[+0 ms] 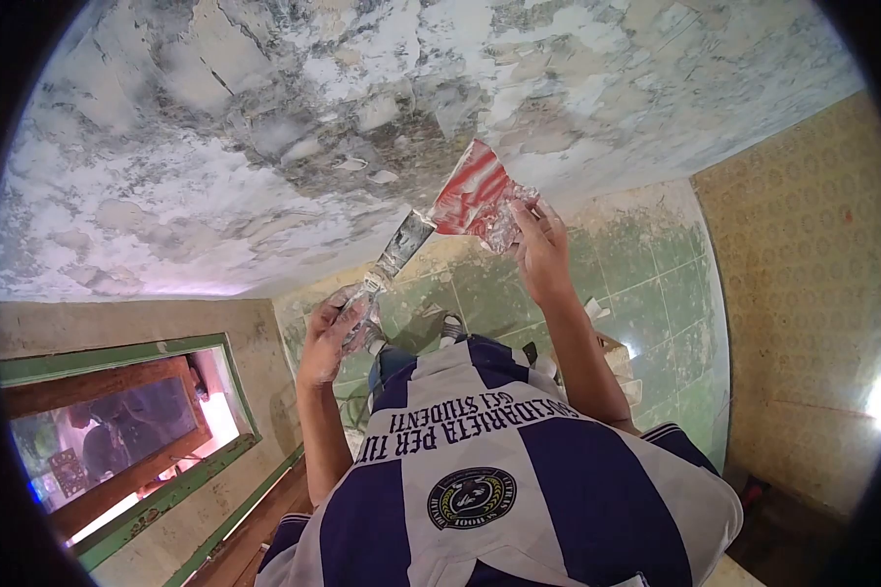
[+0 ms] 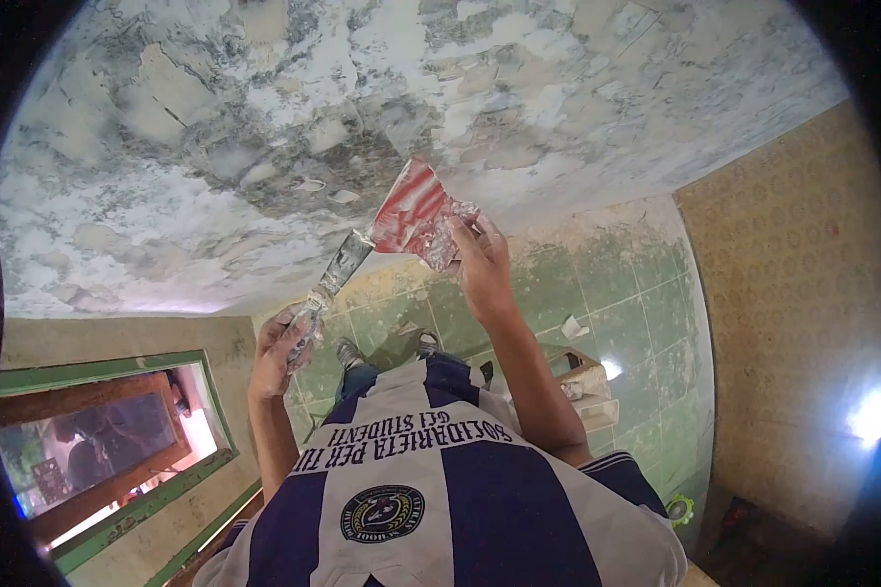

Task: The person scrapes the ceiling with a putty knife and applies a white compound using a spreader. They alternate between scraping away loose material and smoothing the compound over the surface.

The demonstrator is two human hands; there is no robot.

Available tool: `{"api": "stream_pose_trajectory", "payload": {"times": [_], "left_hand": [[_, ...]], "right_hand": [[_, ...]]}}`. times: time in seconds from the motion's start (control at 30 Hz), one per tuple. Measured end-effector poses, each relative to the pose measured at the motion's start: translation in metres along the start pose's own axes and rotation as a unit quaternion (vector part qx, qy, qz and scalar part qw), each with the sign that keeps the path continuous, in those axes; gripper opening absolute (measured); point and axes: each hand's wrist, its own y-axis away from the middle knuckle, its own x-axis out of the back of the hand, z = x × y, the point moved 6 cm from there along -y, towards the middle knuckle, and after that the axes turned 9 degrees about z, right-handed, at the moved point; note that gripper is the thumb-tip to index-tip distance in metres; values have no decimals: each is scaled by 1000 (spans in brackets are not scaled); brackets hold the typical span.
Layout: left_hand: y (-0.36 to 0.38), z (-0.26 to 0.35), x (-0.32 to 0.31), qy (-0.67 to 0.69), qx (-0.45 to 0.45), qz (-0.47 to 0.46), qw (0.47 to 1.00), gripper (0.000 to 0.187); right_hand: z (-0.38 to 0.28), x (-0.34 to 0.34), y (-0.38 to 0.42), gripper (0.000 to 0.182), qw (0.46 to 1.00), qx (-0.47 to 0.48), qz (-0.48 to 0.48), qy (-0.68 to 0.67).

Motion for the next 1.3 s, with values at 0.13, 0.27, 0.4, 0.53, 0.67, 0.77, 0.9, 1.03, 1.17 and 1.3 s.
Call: {"api": "stream_pose_trajectory", "payload": {"times": [0.13, 0.27, 0.4, 0.53, 0.67, 0.77, 0.9, 1.03, 1.17, 1.3], "left_hand": [[0, -1, -2, 5, -5, 2, 1000, 33], [-4, 2, -9, 35, 7, -7, 999, 27], [-12, 2, -7, 79, 10, -4, 997, 21], [-17, 5, -3, 67, -6, 31, 997, 20], [-11, 7, -1, 69, -23, 20, 997, 24], [-5, 1, -3, 70, -15, 8, 997, 23], [-15, -18, 7, 86, 5, 16, 996, 23], [-24, -19, 29, 76, -10, 81, 994, 31], [-30, -9, 35, -23, -152, 65, 986, 31], [-36, -12, 41, -193, -236, 70, 950, 31]], "right_hand": [[2, 0, 0, 20, 999, 5, -46, 14], [5, -18, 15, 20, 994, 16, -86, 71], [7, -22, 26, 20, 954, 58, -208, 208], [29, -23, 32, 20, 912, 68, -261, 308], [32, -11, 9, 22, 974, 26, -140, 177], [28, -16, 11, 22, 997, -35, -57, 39], [37, -19, 15, 22, 993, -17, -76, 93], [58, -30, 29, 21, 945, 18, -255, 205], [73, -29, 31, 19, 976, -148, -138, 78], [78, -42, 35, 20, 968, -205, -138, -50]]}}
